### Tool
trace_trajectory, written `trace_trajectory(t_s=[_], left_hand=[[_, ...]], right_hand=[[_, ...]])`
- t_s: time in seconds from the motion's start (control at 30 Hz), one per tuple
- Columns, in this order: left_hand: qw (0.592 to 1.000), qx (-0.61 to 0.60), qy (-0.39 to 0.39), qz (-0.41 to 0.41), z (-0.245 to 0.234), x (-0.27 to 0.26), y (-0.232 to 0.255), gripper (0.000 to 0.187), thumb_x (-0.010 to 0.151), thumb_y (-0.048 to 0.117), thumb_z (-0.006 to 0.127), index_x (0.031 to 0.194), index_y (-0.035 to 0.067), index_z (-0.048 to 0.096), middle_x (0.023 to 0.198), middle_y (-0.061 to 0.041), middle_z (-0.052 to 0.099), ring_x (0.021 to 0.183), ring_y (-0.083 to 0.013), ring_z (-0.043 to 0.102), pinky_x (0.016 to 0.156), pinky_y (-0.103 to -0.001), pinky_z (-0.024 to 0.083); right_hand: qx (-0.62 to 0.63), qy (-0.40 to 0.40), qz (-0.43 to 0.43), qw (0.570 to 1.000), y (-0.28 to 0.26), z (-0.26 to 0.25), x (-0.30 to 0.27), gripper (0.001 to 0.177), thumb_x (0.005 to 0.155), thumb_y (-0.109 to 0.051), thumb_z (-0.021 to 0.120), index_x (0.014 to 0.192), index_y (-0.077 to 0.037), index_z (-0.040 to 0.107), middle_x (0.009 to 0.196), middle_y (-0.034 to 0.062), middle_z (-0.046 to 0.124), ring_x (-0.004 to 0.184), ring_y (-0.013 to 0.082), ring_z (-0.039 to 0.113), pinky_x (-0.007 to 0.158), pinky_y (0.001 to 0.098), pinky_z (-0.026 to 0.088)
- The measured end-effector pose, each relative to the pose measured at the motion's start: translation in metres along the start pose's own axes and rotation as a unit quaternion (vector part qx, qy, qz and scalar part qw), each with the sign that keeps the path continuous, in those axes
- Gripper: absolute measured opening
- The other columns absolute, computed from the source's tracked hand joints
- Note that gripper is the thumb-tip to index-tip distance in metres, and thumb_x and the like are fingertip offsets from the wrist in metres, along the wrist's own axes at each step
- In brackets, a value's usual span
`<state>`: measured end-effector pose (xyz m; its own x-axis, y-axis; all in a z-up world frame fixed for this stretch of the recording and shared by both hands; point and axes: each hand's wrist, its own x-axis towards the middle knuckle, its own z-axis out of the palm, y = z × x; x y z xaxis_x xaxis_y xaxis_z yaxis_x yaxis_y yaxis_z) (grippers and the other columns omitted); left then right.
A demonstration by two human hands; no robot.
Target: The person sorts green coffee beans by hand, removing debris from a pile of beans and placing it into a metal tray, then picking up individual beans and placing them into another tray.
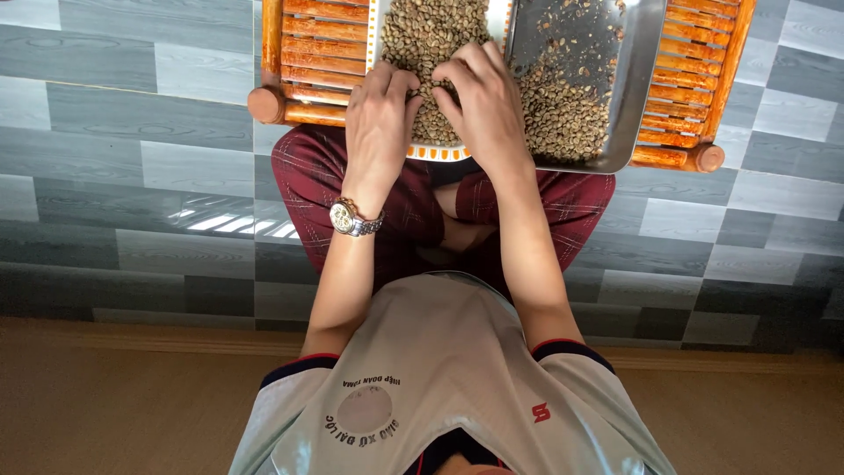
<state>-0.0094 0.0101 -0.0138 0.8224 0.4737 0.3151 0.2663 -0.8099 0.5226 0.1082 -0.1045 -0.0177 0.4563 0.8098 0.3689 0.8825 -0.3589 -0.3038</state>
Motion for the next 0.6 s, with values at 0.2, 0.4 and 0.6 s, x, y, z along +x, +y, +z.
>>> trace_trajectory(t_s=[0.2, 0.4, 0.6], left_hand=[[1.0, -0.02, 0.01, -0.008, 0.0, -0.001, -0.001, 0.015, 0.082, 0.001, 0.079, 0.092, 0.003, 0.068, 0.093, -0.007, 0.061, 0.073, -0.0208, 0.063, 0.075, -0.036, 0.056], [1.0, -0.021, 0.01, -0.016, 0.003, -0.002, -0.003, 0.017, 0.081, 0.001, 0.08, 0.093, 0.004, 0.068, 0.092, -0.006, 0.063, 0.073, -0.021, 0.065, 0.078, -0.037, 0.058], [1.0, -0.027, 0.005, -0.012, 0.009, -0.004, -0.009, 0.027, 0.079, -0.004, 0.079, 0.101, 0.004, 0.065, 0.091, -0.006, 0.068, 0.074, -0.0208, 0.068, 0.08, -0.037, 0.06]], right_hand=[[0.002, 0.007, -0.003, 1.0, -0.007, -0.005, 0.002, 0.016, 0.082, -0.005, 0.083, 0.084, -0.007, 0.067, 0.09, 0.0012, 0.054, 0.088, 0.0178, 0.052, 0.082, 0.0307, 0.052], [0.037, 0.015, -0.009, 0.999, -0.002, -0.003, 0.0, 0.017, 0.085, -0.006, 0.083, 0.086, -0.008, 0.066, 0.09, 0.002, 0.059, 0.087, 0.018, 0.054, 0.084, 0.0299, 0.051], [0.072, 0.067, 0.011, 0.995, 0.018, -0.02, -0.025, 0.016, 0.089, -0.004, 0.081, 0.093, -0.01, 0.066, 0.087, 0.0009, 0.062, 0.083, 0.0174, 0.054, 0.072, 0.0282, 0.044]])
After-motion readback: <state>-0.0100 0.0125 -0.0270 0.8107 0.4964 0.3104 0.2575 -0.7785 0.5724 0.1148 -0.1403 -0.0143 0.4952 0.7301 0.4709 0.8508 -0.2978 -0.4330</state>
